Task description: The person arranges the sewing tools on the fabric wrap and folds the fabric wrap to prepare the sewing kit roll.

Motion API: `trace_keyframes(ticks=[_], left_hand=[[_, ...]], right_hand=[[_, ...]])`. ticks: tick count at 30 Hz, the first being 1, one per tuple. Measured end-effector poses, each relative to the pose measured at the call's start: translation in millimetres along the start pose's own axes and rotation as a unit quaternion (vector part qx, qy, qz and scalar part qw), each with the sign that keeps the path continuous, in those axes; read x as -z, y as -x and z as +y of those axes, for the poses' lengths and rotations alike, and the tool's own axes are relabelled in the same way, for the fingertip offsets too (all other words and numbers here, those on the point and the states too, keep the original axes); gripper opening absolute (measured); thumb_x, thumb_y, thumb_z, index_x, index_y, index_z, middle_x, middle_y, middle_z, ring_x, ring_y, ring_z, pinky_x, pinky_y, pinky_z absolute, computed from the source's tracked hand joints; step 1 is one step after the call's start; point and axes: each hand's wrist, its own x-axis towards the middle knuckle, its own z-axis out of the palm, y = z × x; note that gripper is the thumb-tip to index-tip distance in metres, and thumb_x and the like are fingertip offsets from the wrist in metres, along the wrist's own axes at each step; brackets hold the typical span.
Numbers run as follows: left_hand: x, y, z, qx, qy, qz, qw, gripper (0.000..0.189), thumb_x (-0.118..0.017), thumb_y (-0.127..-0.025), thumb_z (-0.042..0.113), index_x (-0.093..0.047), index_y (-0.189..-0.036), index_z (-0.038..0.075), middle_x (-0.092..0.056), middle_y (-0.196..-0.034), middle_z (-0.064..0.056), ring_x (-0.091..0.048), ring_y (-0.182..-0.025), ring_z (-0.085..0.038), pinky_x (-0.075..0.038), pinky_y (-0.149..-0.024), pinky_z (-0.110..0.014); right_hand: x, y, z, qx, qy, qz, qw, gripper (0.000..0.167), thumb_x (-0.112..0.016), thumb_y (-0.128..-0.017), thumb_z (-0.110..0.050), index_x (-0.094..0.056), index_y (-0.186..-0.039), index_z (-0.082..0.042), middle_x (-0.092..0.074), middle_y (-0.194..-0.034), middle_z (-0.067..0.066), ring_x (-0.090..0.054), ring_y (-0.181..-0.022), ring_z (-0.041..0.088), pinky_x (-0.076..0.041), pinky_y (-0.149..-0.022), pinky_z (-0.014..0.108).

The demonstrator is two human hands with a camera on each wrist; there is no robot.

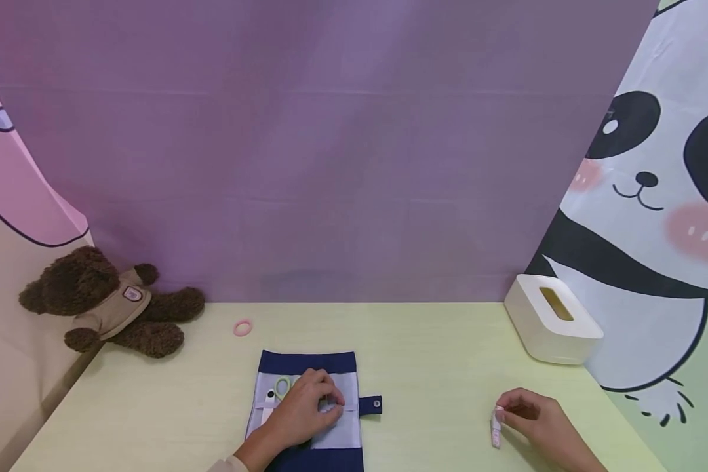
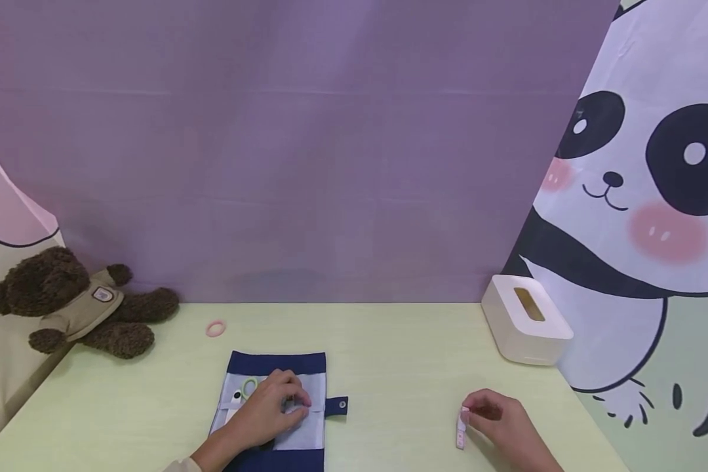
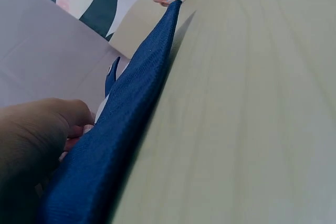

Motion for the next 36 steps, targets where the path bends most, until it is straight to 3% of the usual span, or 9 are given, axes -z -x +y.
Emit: trace_keyframes(ticks=[8, 17, 25, 31, 36], left_hand=[[0.1, 0.4, 0.3, -0.005, 0.004, 0.000, 1.0000, 0.005, -0.081, -0.087, 0.026, -0.076, -0.088, 0.026, -0.057, -0.093, 0.015, -0.044, -0.093, -0.003, -0.045, -0.082, -0.025], [-1.6, -1.0, 0.3, -0.006, 0.000, 0.007, 1.0000, 0.005, -0.081, -0.087, 0.025, -0.076, -0.086, 0.026, -0.057, -0.091, 0.015, -0.043, -0.090, -0.003, -0.044, -0.080, -0.024], [-0.3, -3.3, 5.0, 0.022, 0.011, -0.011, 0.9996, 0.005, -0.082, -0.087, 0.028, -0.078, -0.090, 0.026, -0.058, -0.091, 0.014, -0.045, -0.091, -0.003, -0.044, -0.080, -0.025], [0.9, -6.1, 8.6, 0.039, 0.014, -0.027, 0.9988, 0.006, -0.081, -0.087, 0.027, -0.076, -0.087, 0.025, -0.057, -0.089, 0.014, -0.045, -0.090, -0.004, -0.044, -0.080, -0.025], [1.8, -6.2, 6.2, 0.031, 0.009, -0.025, 0.9992, 0.006, -0.079, -0.089, 0.025, -0.073, -0.087, 0.025, -0.055, -0.089, 0.013, -0.045, -0.090, -0.004, -0.043, -0.079, -0.024]], right_hand=[[-20, -29.8, -43, 0.010, -0.124, -0.006, 0.9922, 0.018, -0.073, -0.095, -0.009, -0.068, -0.108, 0.002, -0.073, -0.094, -0.002, -0.072, -0.084, 0.006, -0.061, -0.076, 0.029], [-75, -76.3, -103, 0.026, -0.227, -0.045, 0.9724, 0.024, -0.074, -0.094, -0.011, -0.066, -0.110, 0.005, -0.070, -0.097, 0.002, -0.070, -0.086, 0.010, -0.061, -0.081, 0.029], [-117, -94.8, -134, 0.000, -0.243, -0.060, 0.9683, 0.019, -0.075, -0.094, -0.013, -0.070, -0.109, -0.003, -0.070, -0.101, 0.008, -0.070, -0.088, 0.018, -0.060, -0.084, 0.031], [-128, -97.6, -139, 0.002, -0.249, -0.063, 0.9664, 0.019, -0.075, -0.094, -0.013, -0.070, -0.108, -0.002, -0.070, -0.099, 0.010, -0.069, -0.086, 0.016, -0.060, -0.083, 0.030], [-133, -99.1, -139, 0.010, -0.243, -0.069, 0.9676, 0.021, -0.074, -0.094, -0.013, -0.069, -0.109, 0.001, -0.070, -0.100, 0.015, -0.068, -0.083, 0.016, -0.059, -0.082, 0.029]])
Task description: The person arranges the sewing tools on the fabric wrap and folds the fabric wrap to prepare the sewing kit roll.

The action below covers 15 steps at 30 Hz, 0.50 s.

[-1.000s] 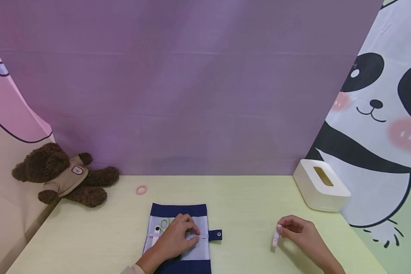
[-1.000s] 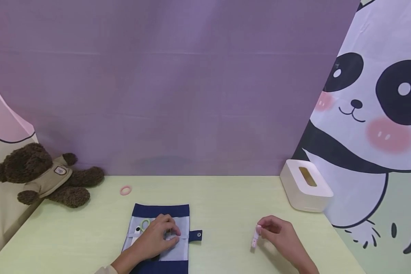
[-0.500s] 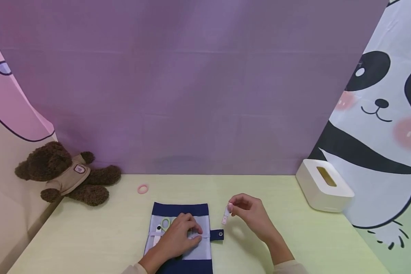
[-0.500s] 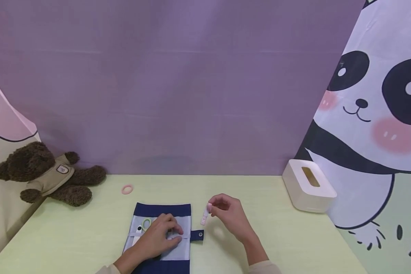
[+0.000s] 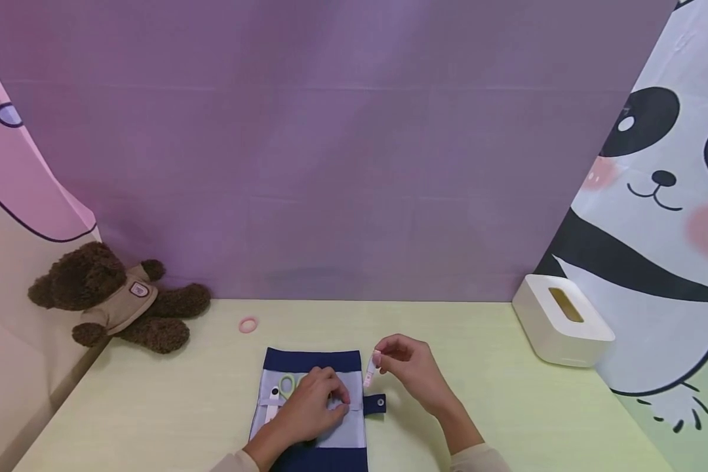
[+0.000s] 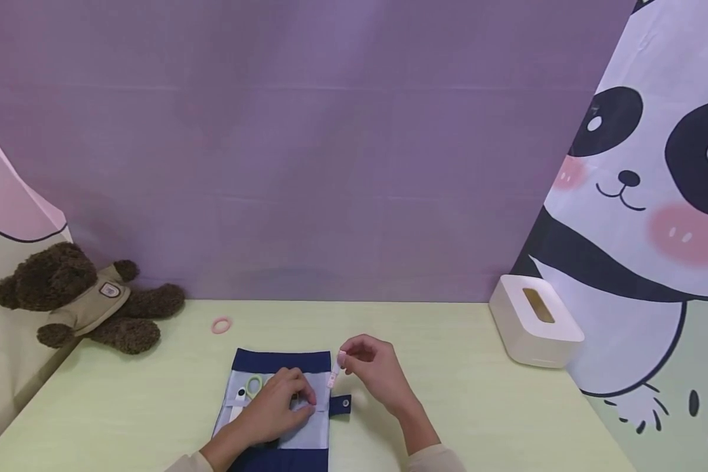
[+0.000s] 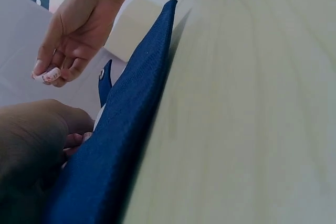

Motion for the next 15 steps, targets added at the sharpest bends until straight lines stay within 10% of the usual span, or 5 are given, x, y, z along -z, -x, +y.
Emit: trace_keyframes(ticks=[15], left_hand=[[0.1, -0.8, -1.2, 0.004, 0.014, -0.008, 0.9999, 0.004, -0.082, -0.088, 0.025, -0.078, -0.088, 0.026, -0.059, -0.089, 0.015, -0.046, -0.091, -0.003, -0.042, -0.080, -0.025]], right_hand=[[-10, -5.6, 11, -0.023, 0.030, -0.003, 0.9993, 0.018, -0.074, -0.095, -0.013, -0.071, -0.108, -0.002, -0.070, -0.099, 0.014, -0.067, -0.083, 0.018, -0.060, -0.081, 0.035]])
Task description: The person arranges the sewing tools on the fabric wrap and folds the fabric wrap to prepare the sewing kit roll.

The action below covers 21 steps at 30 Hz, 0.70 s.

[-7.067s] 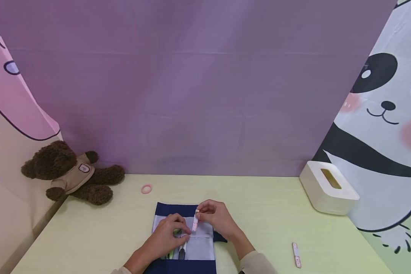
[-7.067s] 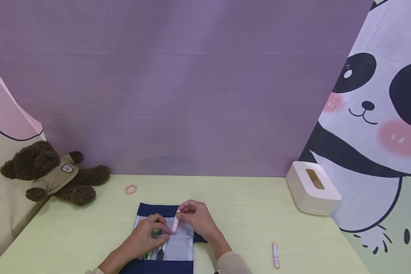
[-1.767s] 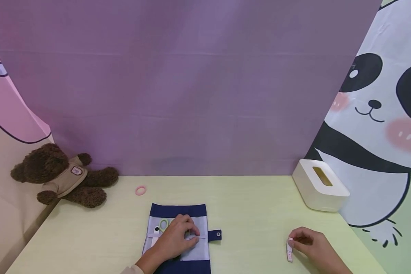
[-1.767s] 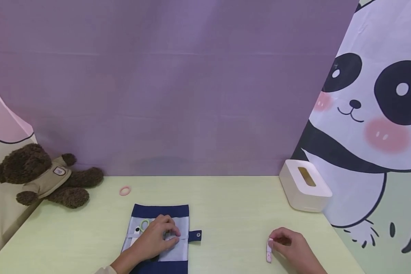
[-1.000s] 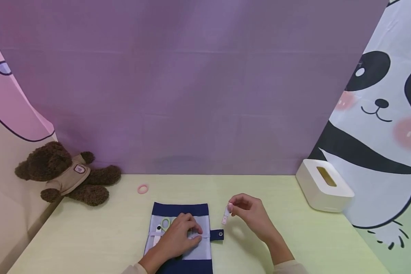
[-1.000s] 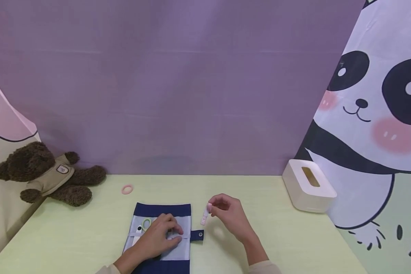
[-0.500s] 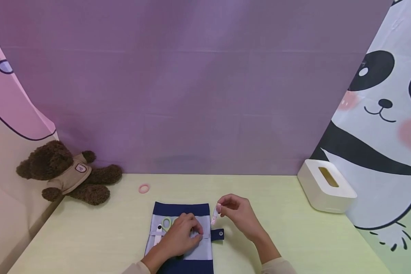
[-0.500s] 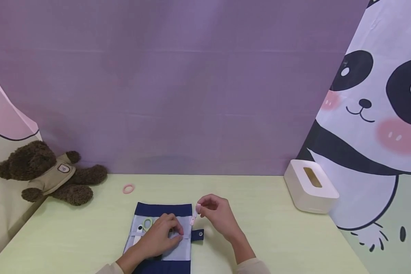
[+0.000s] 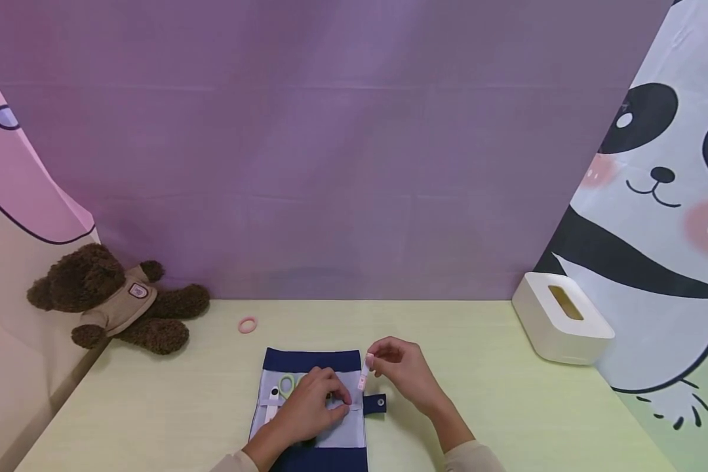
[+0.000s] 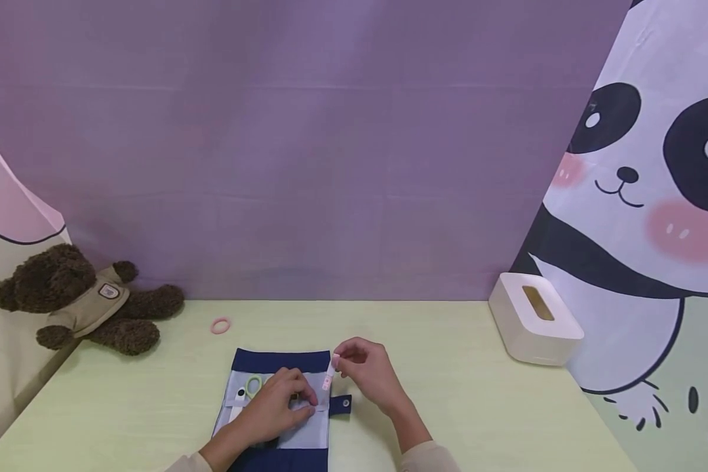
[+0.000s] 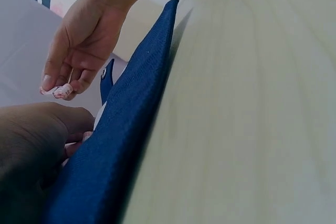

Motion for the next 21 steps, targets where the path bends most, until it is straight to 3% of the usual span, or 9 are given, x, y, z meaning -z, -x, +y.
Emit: trace_keyframes(ticks=[9, 21], left_hand=[[-0.6, -0.4, -0.8, 0.005, 0.001, -0.002, 1.0000, 0.007, -0.081, -0.087, 0.025, -0.075, -0.084, 0.026, -0.057, -0.087, 0.014, -0.045, -0.089, -0.004, -0.042, -0.078, -0.024], [0.4, -1.6, -3.5, 0.007, 0.017, -0.017, 0.9997, 0.008, -0.074, -0.095, 0.024, -0.075, -0.087, 0.025, -0.055, -0.087, 0.015, -0.043, -0.089, -0.002, -0.040, -0.077, -0.022]], right_hand=[[-2, 0.6, 3, -0.009, -0.007, -0.005, 0.9999, 0.017, -0.074, -0.095, -0.013, -0.071, -0.108, -0.002, -0.069, -0.098, 0.014, -0.066, -0.082, 0.021, -0.059, -0.079, 0.032], [-10, -1.7, 5, 0.008, 0.000, -0.023, 0.9997, 0.018, -0.075, -0.094, -0.012, -0.071, -0.106, 0.000, -0.071, -0.097, 0.016, -0.068, -0.085, 0.025, -0.060, -0.075, 0.032]])
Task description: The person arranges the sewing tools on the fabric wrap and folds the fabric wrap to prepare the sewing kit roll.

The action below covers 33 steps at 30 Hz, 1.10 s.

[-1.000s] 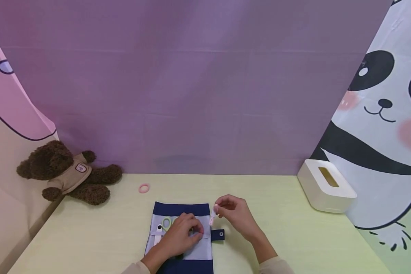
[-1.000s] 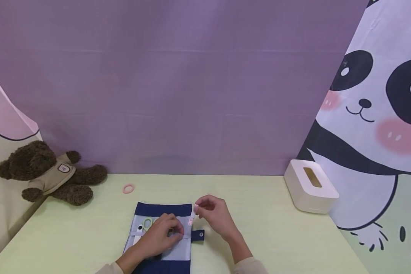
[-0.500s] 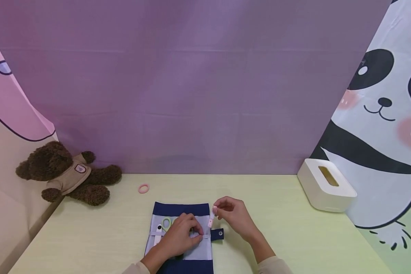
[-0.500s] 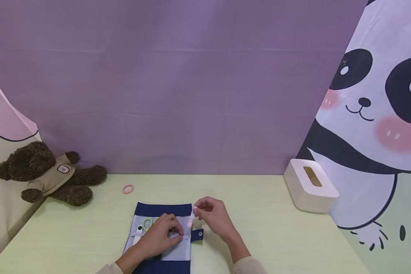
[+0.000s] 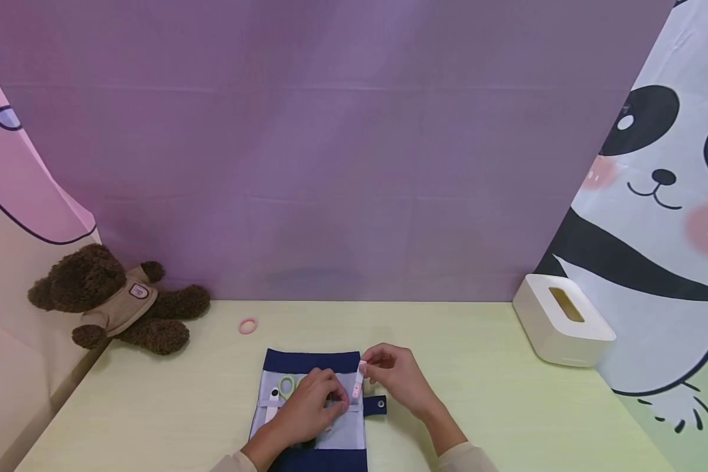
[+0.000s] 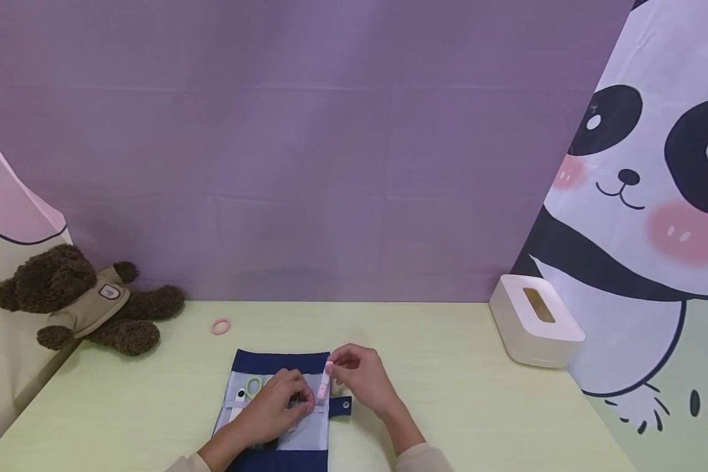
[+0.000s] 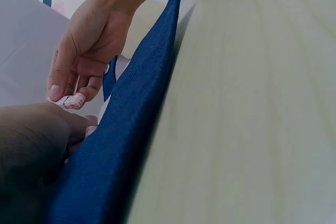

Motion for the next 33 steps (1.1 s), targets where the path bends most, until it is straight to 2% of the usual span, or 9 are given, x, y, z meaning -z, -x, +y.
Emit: trace_keyframes(ticks=[6, 13, 26, 33], left_hand=[[1.6, -0.2, -0.8, 0.000, 0.007, -0.008, 0.9999, 0.008, -0.071, -0.097, 0.024, -0.074, -0.090, 0.024, -0.054, -0.089, 0.014, -0.043, -0.090, -0.003, -0.040, -0.078, -0.022], [2.7, 0.9, 0.4, 0.007, 0.019, -0.012, 0.9997, 0.009, -0.070, -0.099, 0.025, -0.072, -0.091, 0.024, -0.054, -0.090, 0.014, -0.043, -0.092, -0.004, -0.041, -0.079, -0.022], [2.3, 1.6, -0.6, 0.005, 0.026, -0.010, 0.9996, 0.010, -0.068, -0.100, 0.025, -0.071, -0.091, 0.025, -0.054, -0.091, 0.014, -0.043, -0.092, -0.004, -0.040, -0.079, -0.022], [1.9, 1.7, -2.0, -0.003, 0.030, -0.005, 0.9995, 0.010, -0.068, -0.099, 0.024, -0.071, -0.089, 0.025, -0.055, -0.092, 0.014, -0.043, -0.093, -0.003, -0.040, -0.079, -0.022]], right_hand=[[-2, -0.8, 0, 0.008, 0.009, -0.001, 0.9999, 0.013, -0.075, -0.094, -0.011, -0.072, -0.104, -0.003, -0.073, -0.095, 0.015, -0.069, -0.086, 0.028, -0.060, -0.073, 0.032], [-4, -0.8, 6, 0.008, 0.010, -0.008, 0.9999, 0.015, -0.074, -0.094, -0.010, -0.071, -0.104, 0.000, -0.073, -0.096, 0.019, -0.068, -0.080, 0.019, -0.059, -0.070, 0.029], [-7, -1.6, 15, -0.001, -0.010, -0.030, 0.9995, 0.017, -0.076, -0.093, -0.008, -0.072, -0.106, 0.003, -0.074, -0.098, 0.022, -0.067, -0.078, 0.015, -0.060, -0.069, 0.027], [-7, -0.6, 15, -0.015, 0.021, -0.047, 0.9985, 0.017, -0.077, -0.092, -0.012, -0.075, -0.106, -0.001, -0.074, -0.097, 0.017, -0.065, -0.080, 0.013, -0.056, -0.070, 0.023]])
